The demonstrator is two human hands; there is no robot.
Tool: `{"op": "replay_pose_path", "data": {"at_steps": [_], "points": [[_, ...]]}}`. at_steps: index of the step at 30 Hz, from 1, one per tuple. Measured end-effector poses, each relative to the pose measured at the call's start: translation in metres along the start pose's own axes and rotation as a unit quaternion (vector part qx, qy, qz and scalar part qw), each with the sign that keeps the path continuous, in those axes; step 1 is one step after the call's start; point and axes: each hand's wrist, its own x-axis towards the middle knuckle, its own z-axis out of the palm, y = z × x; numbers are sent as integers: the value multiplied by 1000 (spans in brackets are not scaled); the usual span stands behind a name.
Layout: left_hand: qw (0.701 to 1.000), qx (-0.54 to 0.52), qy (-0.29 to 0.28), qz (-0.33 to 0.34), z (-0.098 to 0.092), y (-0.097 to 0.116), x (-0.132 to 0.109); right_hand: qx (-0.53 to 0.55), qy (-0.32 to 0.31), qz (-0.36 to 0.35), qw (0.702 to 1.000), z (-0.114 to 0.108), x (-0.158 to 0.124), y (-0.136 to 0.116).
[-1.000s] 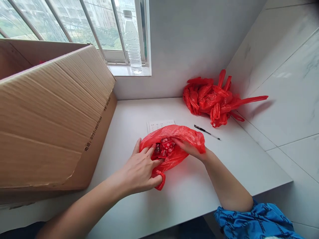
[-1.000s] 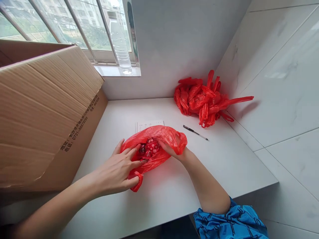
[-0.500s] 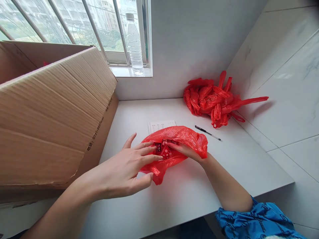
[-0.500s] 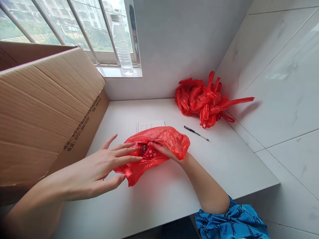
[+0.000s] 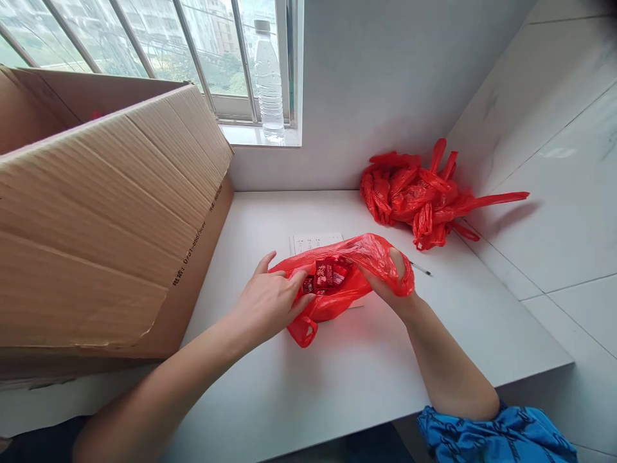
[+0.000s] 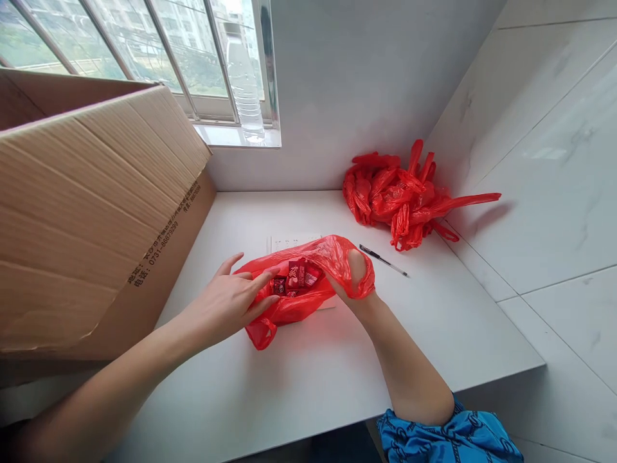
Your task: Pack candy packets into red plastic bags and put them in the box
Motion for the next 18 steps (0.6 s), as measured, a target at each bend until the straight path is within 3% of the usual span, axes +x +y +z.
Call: {"op": "replay_pose_path", "data": {"at_steps": [3, 6, 11, 14, 18], "points": [[1000, 19, -4, 4, 3, -1, 1, 10, 69, 4, 998, -2, -5, 2], [1000, 20, -11, -2, 6, -2, 2, 43, 71, 35, 996, 0, -4, 4], [995, -92, 38, -8, 4, -3, 8, 82, -25, 133, 987, 8, 2, -1], [984, -165, 65, -11, 1, -3, 10, 119, -86, 129, 981, 13, 3, -7], [981, -171, 89, -4, 0, -7, 10, 144, -120, 115, 976, 17, 4, -5]]}}
